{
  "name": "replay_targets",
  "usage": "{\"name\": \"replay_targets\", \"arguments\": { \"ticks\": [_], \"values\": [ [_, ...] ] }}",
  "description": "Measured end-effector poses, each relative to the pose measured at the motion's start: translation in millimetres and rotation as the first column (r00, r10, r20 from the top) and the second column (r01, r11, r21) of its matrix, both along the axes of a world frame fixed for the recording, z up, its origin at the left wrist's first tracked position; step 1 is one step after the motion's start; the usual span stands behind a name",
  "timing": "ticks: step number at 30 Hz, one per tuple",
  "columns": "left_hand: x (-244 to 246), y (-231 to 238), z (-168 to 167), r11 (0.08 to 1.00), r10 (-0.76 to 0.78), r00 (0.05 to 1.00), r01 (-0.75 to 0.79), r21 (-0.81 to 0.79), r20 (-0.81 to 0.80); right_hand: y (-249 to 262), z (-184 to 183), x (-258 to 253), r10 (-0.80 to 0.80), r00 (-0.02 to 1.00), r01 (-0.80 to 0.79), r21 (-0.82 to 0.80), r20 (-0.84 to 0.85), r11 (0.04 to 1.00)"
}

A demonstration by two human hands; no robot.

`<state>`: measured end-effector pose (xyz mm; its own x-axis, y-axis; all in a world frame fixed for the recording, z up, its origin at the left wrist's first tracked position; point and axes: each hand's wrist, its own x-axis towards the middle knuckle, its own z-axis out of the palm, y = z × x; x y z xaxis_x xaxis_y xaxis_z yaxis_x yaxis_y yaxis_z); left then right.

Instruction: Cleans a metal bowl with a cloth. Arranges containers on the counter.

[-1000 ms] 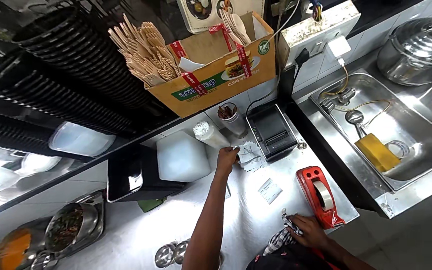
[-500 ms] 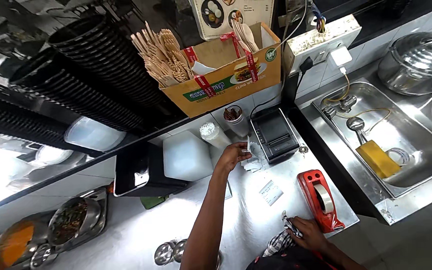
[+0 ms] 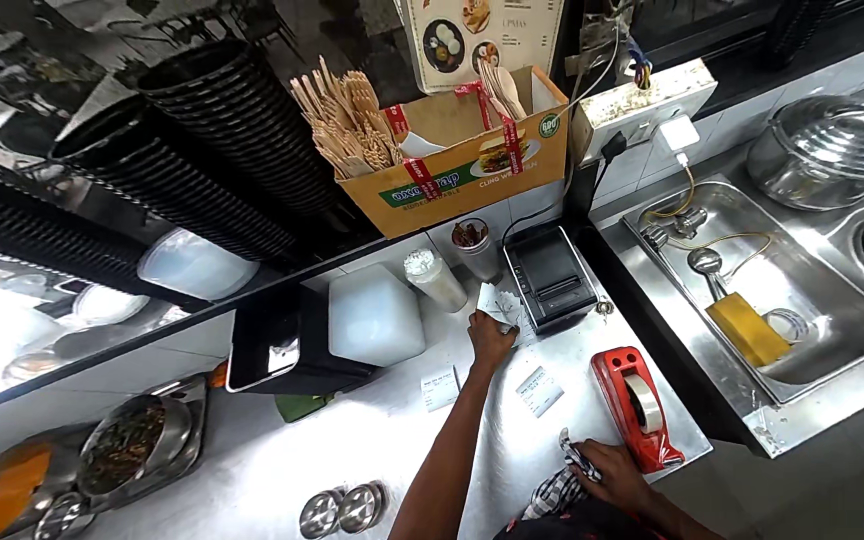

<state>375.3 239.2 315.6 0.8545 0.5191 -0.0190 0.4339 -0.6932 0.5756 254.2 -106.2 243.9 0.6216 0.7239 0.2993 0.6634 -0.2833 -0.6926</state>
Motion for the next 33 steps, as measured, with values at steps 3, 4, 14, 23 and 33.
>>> {"name": "replay_targets", "arguments": {
  "ticks": [3, 4, 14, 23, 33],
  "values": [
    [0, -7, 5, 0.999, 0.039, 0.999, -0.039, 0.017, 0.004, 0, 0, 0, 0.001, 1.000, -0.001, 0.003, -0.007, 1.000],
    [-2, -10, 6, 0.998, 0.059, 0.998, -0.059, 0.010, 0.037, 0, -1, 0, 0.000, 1.000, 0.000, 0.005, -0.004, 1.000],
    [-9, -7, 8, 0.892, 0.387, 0.917, -0.344, -0.292, 0.102, 0, -2, -4, -0.024, 1.000, 0.024, -0.023, 0.011, 0.999],
    [-9, -8, 47, 0.943, 0.295, 0.955, -0.284, -0.175, 0.039, 1, -2, -3, -0.017, 1.000, 0.017, -0.017, 0.014, 1.000],
    [3, -13, 64, -0.241, 0.531, 0.822, -0.087, -0.967, -0.206, 2, -1, -4, -0.017, 1.000, 0.017, -0.007, -0.001, 1.000]
  ]
}}
